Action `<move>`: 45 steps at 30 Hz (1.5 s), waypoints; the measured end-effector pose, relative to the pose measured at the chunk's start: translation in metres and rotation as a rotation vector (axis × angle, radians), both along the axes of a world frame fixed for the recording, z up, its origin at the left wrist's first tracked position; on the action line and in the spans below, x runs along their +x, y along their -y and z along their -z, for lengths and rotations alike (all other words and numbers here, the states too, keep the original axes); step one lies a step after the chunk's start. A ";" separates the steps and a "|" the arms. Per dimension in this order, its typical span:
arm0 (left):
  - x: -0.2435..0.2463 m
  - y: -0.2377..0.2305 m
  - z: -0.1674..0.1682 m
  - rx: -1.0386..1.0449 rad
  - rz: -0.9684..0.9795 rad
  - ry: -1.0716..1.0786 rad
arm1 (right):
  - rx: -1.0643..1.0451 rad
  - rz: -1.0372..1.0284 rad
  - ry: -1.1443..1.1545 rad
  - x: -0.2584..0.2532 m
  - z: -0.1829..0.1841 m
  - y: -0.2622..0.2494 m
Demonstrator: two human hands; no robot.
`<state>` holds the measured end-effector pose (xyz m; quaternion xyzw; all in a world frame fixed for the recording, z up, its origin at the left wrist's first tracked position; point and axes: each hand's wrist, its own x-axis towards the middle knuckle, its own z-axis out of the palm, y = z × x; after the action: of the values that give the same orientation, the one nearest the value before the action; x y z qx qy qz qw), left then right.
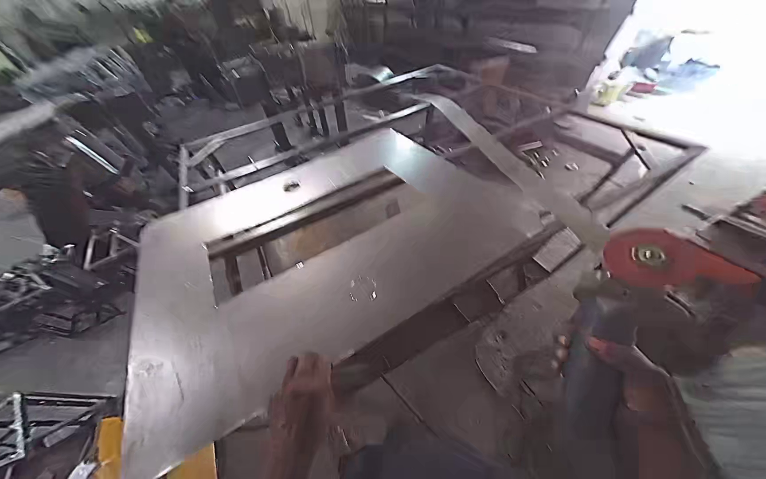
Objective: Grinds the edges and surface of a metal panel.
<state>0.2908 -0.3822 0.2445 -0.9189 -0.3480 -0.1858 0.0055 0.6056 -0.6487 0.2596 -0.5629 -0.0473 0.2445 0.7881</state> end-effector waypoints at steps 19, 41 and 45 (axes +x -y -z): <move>-0.052 0.052 0.014 -0.060 -0.277 0.362 | 0.095 -0.377 -0.002 0.082 -0.008 -0.078; -0.159 0.074 -0.001 -0.615 0.147 0.628 | -0.487 -0.681 0.399 0.029 -0.067 -0.140; -0.141 0.079 -0.014 -0.686 0.248 0.566 | -0.773 -0.866 0.536 0.055 -0.087 -0.182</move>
<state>0.1496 -0.4615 0.2581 -0.8156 -0.2644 -0.3027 -0.4162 0.6607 -0.4664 0.3467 -0.7780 -0.3743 0.3910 0.3190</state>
